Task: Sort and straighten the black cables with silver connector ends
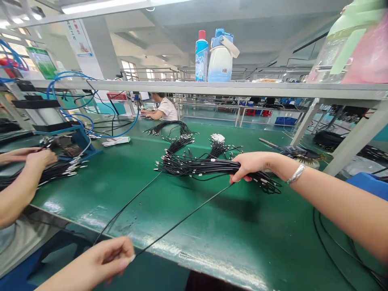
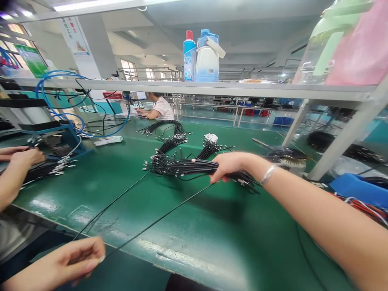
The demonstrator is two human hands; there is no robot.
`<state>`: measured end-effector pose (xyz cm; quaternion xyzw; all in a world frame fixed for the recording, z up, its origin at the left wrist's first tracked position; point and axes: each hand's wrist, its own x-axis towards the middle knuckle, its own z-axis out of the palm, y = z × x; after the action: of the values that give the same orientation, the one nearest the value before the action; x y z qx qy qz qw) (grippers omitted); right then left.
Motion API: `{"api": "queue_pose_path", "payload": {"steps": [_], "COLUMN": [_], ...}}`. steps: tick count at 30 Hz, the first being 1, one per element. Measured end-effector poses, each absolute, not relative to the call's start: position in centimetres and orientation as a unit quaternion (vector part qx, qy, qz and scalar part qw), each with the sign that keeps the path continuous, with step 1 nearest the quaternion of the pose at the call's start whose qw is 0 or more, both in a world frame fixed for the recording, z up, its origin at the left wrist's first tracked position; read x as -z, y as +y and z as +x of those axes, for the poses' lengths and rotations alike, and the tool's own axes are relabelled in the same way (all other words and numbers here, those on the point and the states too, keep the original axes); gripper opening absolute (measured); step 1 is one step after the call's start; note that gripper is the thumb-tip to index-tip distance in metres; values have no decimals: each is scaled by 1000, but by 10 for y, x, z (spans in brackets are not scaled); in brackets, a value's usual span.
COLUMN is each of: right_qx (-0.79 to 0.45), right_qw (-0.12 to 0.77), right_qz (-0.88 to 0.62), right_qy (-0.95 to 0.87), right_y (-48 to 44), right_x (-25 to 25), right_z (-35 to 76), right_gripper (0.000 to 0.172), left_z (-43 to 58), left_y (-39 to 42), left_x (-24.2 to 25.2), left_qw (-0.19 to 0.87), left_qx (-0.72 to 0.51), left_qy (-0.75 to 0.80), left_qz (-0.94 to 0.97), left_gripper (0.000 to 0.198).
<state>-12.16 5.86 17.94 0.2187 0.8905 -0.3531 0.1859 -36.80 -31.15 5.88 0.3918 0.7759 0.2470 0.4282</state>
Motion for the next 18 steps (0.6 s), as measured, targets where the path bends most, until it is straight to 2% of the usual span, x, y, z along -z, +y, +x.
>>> {"api": "queue_pose_path", "payload": {"steps": [6, 11, 14, 18], "right_qx": [438, 553, 565, 501], "right_qw": [165, 189, 205, 209], "right_qz": [191, 126, 146, 163], "right_qy": [863, 802, 786, 824], "right_y": [40, 34, 40, 55], "right_x": [-203, -184, -177, -181], "right_z": [-139, -142, -135, -128], "right_gripper": [33, 34, 34, 23], "left_z": [-291, -271, -274, -295], "left_y": [-191, -121, -115, -158], "left_x": [-125, -136, -144, -154], "left_qw": [271, 255, 302, 420], "left_qx": [-186, -216, -216, -176], "left_qy": [768, 748, 713, 638], "left_qz": [550, 573, 595, 620], "left_gripper": [27, 24, 22, 29]}}
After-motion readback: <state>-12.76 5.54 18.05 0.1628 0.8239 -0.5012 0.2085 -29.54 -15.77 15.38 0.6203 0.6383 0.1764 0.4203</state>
